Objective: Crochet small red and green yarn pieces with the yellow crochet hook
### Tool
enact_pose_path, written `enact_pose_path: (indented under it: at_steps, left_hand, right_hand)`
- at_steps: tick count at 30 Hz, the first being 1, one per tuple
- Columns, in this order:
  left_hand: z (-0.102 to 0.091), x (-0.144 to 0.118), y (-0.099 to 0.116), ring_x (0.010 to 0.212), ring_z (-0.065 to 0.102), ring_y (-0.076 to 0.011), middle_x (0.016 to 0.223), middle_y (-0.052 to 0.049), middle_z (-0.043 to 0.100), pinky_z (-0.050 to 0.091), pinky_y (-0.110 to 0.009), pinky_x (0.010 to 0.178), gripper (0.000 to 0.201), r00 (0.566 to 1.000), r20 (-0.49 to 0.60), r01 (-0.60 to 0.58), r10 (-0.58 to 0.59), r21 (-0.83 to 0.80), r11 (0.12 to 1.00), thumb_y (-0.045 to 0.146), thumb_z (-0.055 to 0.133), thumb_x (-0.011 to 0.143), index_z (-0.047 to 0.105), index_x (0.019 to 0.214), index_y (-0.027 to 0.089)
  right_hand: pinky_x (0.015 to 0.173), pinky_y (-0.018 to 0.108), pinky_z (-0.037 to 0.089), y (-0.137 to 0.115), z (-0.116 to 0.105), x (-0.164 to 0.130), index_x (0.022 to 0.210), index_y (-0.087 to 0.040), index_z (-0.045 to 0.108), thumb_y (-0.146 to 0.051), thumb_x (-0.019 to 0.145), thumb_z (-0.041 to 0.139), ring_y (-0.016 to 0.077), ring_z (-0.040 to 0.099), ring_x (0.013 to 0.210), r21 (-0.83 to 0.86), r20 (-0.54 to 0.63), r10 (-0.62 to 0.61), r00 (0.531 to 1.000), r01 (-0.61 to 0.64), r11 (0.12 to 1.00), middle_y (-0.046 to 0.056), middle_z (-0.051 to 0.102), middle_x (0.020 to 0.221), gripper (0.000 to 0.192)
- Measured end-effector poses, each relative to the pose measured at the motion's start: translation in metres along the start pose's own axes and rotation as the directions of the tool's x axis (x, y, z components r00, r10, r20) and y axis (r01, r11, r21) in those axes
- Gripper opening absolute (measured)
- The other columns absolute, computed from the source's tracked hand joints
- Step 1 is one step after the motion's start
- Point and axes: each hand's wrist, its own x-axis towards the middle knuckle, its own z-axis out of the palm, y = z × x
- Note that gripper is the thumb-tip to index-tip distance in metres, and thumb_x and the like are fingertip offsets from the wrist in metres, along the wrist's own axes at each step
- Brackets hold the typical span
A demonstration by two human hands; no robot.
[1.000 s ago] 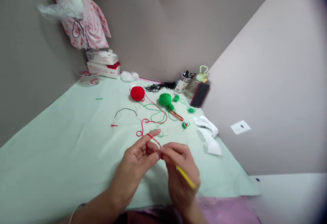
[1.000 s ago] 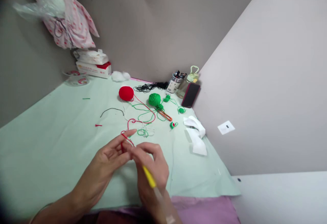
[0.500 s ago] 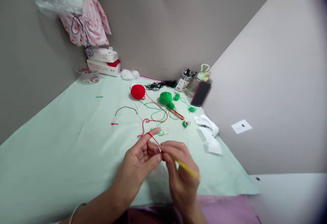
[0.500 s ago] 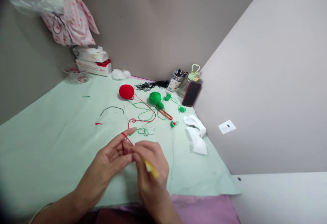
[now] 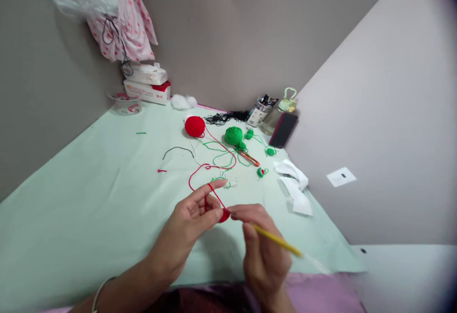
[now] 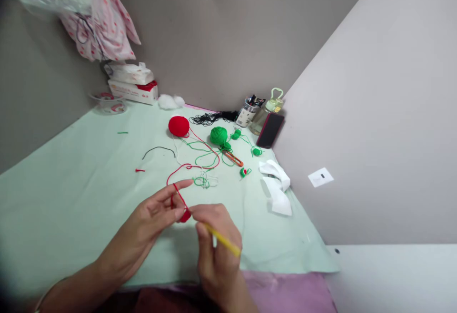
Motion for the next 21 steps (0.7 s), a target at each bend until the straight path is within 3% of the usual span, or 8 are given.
enact_pose_path:
  at_steps: [2, 4, 6, 8, 10, 12, 17, 21]
  left_hand:
    - [0.001, 0.0, -0.003, 0.082, 0.058, -0.0134, 0.08, 0.003, 0.065, 0.046, -0.029, 0.088, 0.052, 1.0, -0.014, 0.009, -0.009, -0.028, 1.0, 0.03, 0.09, 0.081, 0.075, 0.13, 0.024]
    - [0.001, 0.001, -0.004, 0.082, 0.059, -0.0135, 0.082, 0.002, 0.067, 0.047, -0.029, 0.088, 0.051, 0.996, 0.009, 0.091, -0.09, -0.097, 0.991, 0.031, 0.091, 0.079, 0.076, 0.127, 0.021]
    - [-0.001, 0.002, -0.002, 0.08, 0.06, -0.0129, 0.084, 0.0, 0.068, 0.048, -0.029, 0.086, 0.047, 0.986, 0.039, 0.165, -0.161, -0.146, 0.975, 0.03, 0.091, 0.079, 0.078, 0.123, 0.019]
    - [-0.003, 0.003, 0.0, 0.078, 0.059, -0.012, 0.084, 0.0, 0.068, 0.048, -0.028, 0.084, 0.042, 0.985, 0.045, 0.172, -0.167, -0.146, 0.974, 0.028, 0.089, 0.081, 0.079, 0.12, 0.018]
    - [-0.003, 0.004, 0.001, 0.077, 0.059, -0.0122, 0.08, 0.001, 0.067, 0.048, -0.027, 0.083, 0.038, 0.992, 0.035, 0.128, -0.125, -0.106, 0.986, 0.027, 0.088, 0.082, 0.081, 0.118, 0.019]
    - [-0.002, 0.003, 0.0, 0.079, 0.059, -0.013, 0.081, 0.001, 0.068, 0.047, -0.027, 0.083, 0.035, 0.997, 0.044, 0.074, -0.071, -0.061, 0.995, 0.026, 0.087, 0.081, 0.082, 0.115, 0.021]
    - [0.004, 0.003, -0.007, 0.085, 0.061, -0.0148, 0.087, 0.0, 0.071, 0.048, -0.029, 0.088, 0.033, 0.999, 0.046, 0.022, -0.022, -0.005, 1.0, 0.028, 0.088, 0.081, 0.083, 0.114, 0.024]
    - [0.006, 0.003, -0.011, 0.086, 0.064, -0.014, 0.085, 0.001, 0.072, 0.048, -0.028, 0.09, 0.041, 0.999, -0.02, 0.029, -0.031, -0.087, 0.996, 0.029, 0.092, 0.078, 0.082, 0.117, 0.025]
  right_hand:
    - [0.085, 0.031, 0.06, 0.003, 0.002, -0.007, 0.125, -0.021, 0.073, -0.006, 0.1, 0.059, 0.0193, 0.07, 0.101, -0.216, 0.057, -0.176, 0.983, 0.184, 0.959, 0.009, 0.074, 0.111, 0.033]
    - [0.084, 0.03, 0.06, 0.004, 0.003, -0.011, 0.127, -0.023, 0.074, -0.005, 0.098, 0.062, 0.0199, 0.07, 0.103, -0.294, 0.046, -0.202, 0.978, 0.206, 0.933, 0.01, 0.071, 0.115, 0.036]
    - [0.08, 0.03, 0.06, 0.004, 0.003, -0.01, 0.122, -0.024, 0.075, -0.008, 0.101, 0.059, 0.0188, 0.07, 0.098, -0.186, -0.038, -0.097, 0.995, 0.088, 0.979, 0.008, 0.071, 0.11, 0.032]
    - [0.075, 0.03, 0.059, 0.001, 0.002, -0.004, 0.114, -0.026, 0.076, -0.012, 0.104, 0.054, 0.0171, 0.068, 0.087, 0.05, -0.114, 0.054, 0.992, -0.048, 0.998, 0.004, 0.071, 0.097, 0.027]
    - [0.071, 0.03, 0.057, 0.0, 0.001, 0.003, 0.107, -0.027, 0.076, -0.016, 0.106, 0.052, 0.0156, 0.066, 0.078, 0.27, -0.108, 0.17, 0.98, -0.136, 0.953, 0.001, 0.069, 0.087, 0.025]
    - [0.073, 0.03, 0.058, 0.001, 0.003, 0.009, 0.104, -0.027, 0.077, -0.019, 0.105, 0.055, 0.0155, 0.068, 0.081, 0.352, -0.078, 0.224, 0.972, -0.183, 0.918, 0.001, 0.071, 0.09, 0.023]
    - [0.076, 0.028, 0.061, 0.001, 0.008, 0.01, 0.103, -0.027, 0.077, -0.015, 0.104, 0.058, 0.0159, 0.073, 0.089, 0.259, -0.091, 0.248, 0.964, -0.218, 0.941, 0.002, 0.077, 0.094, 0.023]
    - [0.074, 0.03, 0.062, 0.001, 0.012, -0.003, 0.113, -0.028, 0.078, -0.009, 0.099, 0.063, 0.0183, 0.073, 0.09, -0.052, -0.111, 0.048, 0.993, -0.054, 0.997, 0.005, 0.075, 0.1, 0.028]
